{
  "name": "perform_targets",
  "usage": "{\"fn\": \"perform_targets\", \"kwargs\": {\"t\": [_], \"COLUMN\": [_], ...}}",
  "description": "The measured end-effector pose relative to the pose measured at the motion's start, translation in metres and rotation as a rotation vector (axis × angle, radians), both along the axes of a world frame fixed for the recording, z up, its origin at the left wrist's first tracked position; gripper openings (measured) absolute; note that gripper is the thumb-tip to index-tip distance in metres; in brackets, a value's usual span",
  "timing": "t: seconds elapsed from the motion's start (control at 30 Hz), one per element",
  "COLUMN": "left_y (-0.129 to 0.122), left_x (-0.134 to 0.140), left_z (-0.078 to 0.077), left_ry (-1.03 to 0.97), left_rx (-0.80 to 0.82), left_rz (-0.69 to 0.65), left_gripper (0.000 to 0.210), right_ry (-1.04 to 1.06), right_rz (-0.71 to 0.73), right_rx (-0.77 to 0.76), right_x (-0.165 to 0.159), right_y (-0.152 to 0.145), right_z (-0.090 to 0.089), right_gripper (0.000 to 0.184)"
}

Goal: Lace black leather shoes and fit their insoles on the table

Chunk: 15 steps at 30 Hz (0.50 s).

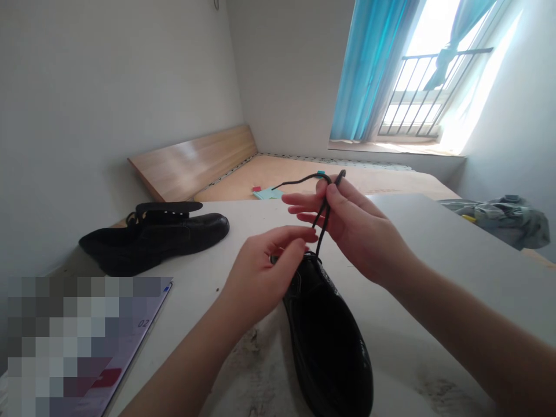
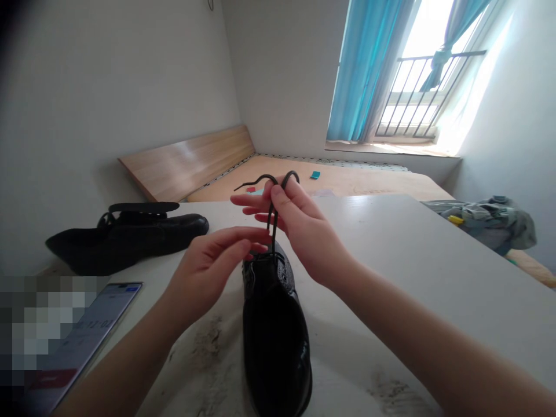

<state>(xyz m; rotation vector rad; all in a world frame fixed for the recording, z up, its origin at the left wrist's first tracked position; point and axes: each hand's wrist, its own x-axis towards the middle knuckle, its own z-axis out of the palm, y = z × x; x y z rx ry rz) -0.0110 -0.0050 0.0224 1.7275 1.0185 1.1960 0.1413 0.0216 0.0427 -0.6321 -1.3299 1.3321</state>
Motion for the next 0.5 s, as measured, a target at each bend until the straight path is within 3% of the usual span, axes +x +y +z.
{"fn": "perform_targets", "kwargs": {"t": [0.13, 0.23, 0.4, 0.5], "left_y": [-0.001, 0.002, 0.012, 0.018], "left_x": [0.005, 0.001, -0.021, -0.040], "left_z": [-0.002, 0.000, 0.015, 0.027], "left_ry": [-0.138, -0.400, -0.905, -0.926], "left_rx": [-0.178, -0.274, -0.330, -0.219], "left_rz": [-0.237, -0.326, -0.242, -0.099], "left_gripper": [0.013, 0.029, 0.036, 0.036], "right_ry": [-0.026, 0.075, 0.150, 0.164], "right_rz": [0.067, 0.124, 0.043, -0.031], "right_rx": [-0.116, -0.275, -0.501, -0.491], "right_x": [-0.003, 0.000, 0.018, 0.034], "right_y": [-0.006, 0.001, 0.033, 0.048], "right_z": [0.001, 0.003, 0.001, 0.003], "right_gripper": [0.019, 0.022, 0.023, 0.028]}}
